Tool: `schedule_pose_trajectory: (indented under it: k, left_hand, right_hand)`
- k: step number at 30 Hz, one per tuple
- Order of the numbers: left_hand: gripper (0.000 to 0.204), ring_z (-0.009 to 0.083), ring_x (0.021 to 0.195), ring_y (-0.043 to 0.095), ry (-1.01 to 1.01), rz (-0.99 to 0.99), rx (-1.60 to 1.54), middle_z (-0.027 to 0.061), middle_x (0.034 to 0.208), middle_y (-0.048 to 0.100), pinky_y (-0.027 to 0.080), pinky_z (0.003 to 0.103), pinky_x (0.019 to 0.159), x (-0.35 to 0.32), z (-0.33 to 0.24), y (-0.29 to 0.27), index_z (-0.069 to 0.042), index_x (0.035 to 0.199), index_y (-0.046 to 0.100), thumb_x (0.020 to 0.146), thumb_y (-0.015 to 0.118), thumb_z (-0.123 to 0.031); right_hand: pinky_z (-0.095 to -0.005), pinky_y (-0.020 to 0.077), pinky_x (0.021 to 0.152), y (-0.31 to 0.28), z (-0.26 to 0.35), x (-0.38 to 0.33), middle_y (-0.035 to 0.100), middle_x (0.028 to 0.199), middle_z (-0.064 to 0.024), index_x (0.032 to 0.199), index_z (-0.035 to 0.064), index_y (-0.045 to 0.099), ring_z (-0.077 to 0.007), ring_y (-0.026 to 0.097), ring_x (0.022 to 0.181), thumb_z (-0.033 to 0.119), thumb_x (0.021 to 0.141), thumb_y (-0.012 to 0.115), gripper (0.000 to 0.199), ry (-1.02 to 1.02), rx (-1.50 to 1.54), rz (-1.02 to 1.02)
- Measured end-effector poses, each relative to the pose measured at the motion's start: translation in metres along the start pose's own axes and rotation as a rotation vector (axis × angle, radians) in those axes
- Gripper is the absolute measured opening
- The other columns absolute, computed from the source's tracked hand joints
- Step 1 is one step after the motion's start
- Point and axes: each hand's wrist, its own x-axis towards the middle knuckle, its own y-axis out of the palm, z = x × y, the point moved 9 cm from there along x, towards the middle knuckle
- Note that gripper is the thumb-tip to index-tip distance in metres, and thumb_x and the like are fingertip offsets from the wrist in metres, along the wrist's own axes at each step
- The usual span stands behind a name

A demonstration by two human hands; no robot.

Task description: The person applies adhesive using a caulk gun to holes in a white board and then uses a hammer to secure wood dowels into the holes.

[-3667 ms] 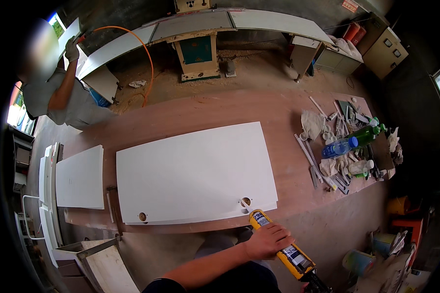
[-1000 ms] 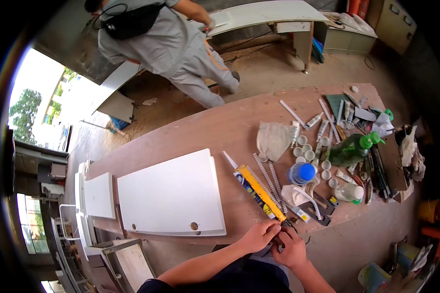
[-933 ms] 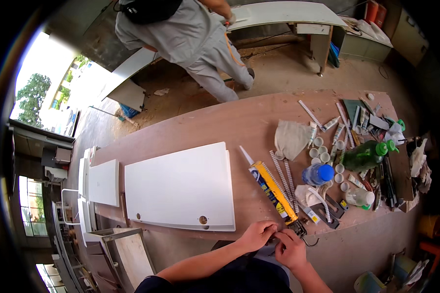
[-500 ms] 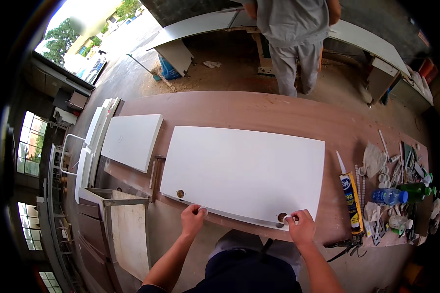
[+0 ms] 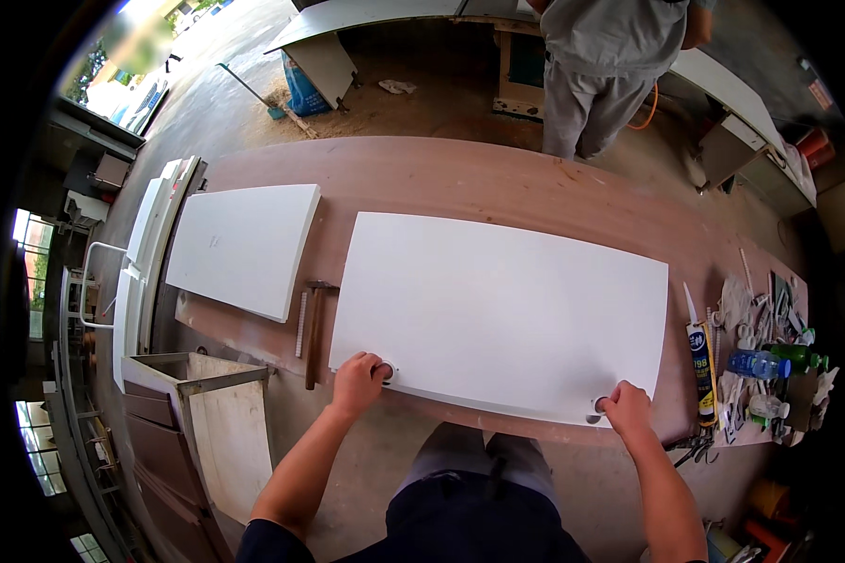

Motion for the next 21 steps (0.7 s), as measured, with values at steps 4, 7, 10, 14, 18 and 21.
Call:
schedule_pose_trajectory:
  k: [4,7,10,14,18,21]
  left_hand:
    - [0.022,0.0344,0.077,0.063,-0.057,0.271,0.151,0.0133,0.079,0.063,0.050,0.043,0.069,0.017,0.000,0.008,-0.003,0.082,0.060,0.074,0.073,-0.019]
    - [0.037,0.0329,0.089,0.063,-0.043,0.329,0.326,0.0148,0.096,0.064,0.051,0.043,0.071,0.037,-0.008,0.000,-0.005,0.095,0.057,0.068,0.078,-0.021]
    - [0.063,0.0330,0.112,0.053,0.044,0.396,0.509,0.0147,0.120,0.054,0.050,0.046,0.079,0.043,-0.025,0.004,-0.011,0.119,0.052,0.066,0.080,-0.028]
    - [0.081,0.0380,0.132,0.034,0.121,0.357,0.580,0.0159,0.143,0.034,0.041,0.061,0.093,0.037,-0.023,0.011,-0.012,0.133,0.044,0.064,0.082,-0.029]
    - [0.091,0.0418,0.142,0.019,0.045,0.413,0.559,0.0160,0.155,0.016,0.029,0.070,0.101,0.045,-0.026,0.003,-0.014,0.142,0.037,0.065,0.082,-0.029]
    - [0.101,0.0444,0.145,0.010,0.020,0.515,0.561,0.0146,0.160,0.003,0.028,0.070,0.103,0.047,-0.026,0.008,-0.016,0.147,0.032,0.063,0.084,-0.032]
  right_hand:
    - [-0.0395,0.0530,0.070,-0.005,0.010,0.010,0.068,0.073,-0.0128,0.067,0.0069,0.068,-0.0299,0.067,0.073,0.040,0.062,0.077,0.035,-0.002,-0.245,0.145]
    - [-0.0397,0.0537,0.072,-0.001,0.019,0.011,0.070,0.076,-0.0139,0.071,0.0070,0.072,-0.0300,0.068,0.076,0.041,0.064,0.076,0.035,-0.031,-0.393,0.205]
    - [-0.0399,0.0543,0.072,0.007,0.021,0.012,0.070,0.076,-0.0146,0.074,0.0061,0.074,-0.0303,0.068,0.077,0.040,0.066,0.074,0.035,-0.048,-0.452,0.239]
    - [-0.0401,0.0549,0.071,0.011,0.011,0.009,0.069,0.075,-0.0154,0.072,0.0048,0.074,-0.0313,0.068,0.077,0.040,0.067,0.072,0.035,0.049,-0.362,0.223]
    - [-0.0398,0.0553,0.072,0.007,0.010,0.007,0.069,0.077,-0.0159,0.072,0.0051,0.074,-0.0312,0.068,0.078,0.040,0.067,0.071,0.035,0.090,-0.290,0.244]
    - [-0.0393,0.0551,0.075,0.005,0.007,0.007,0.070,0.080,-0.0151,0.076,0.0061,0.074,-0.0303,0.068,0.081,0.041,0.068,0.073,0.036,0.044,-0.291,0.278]
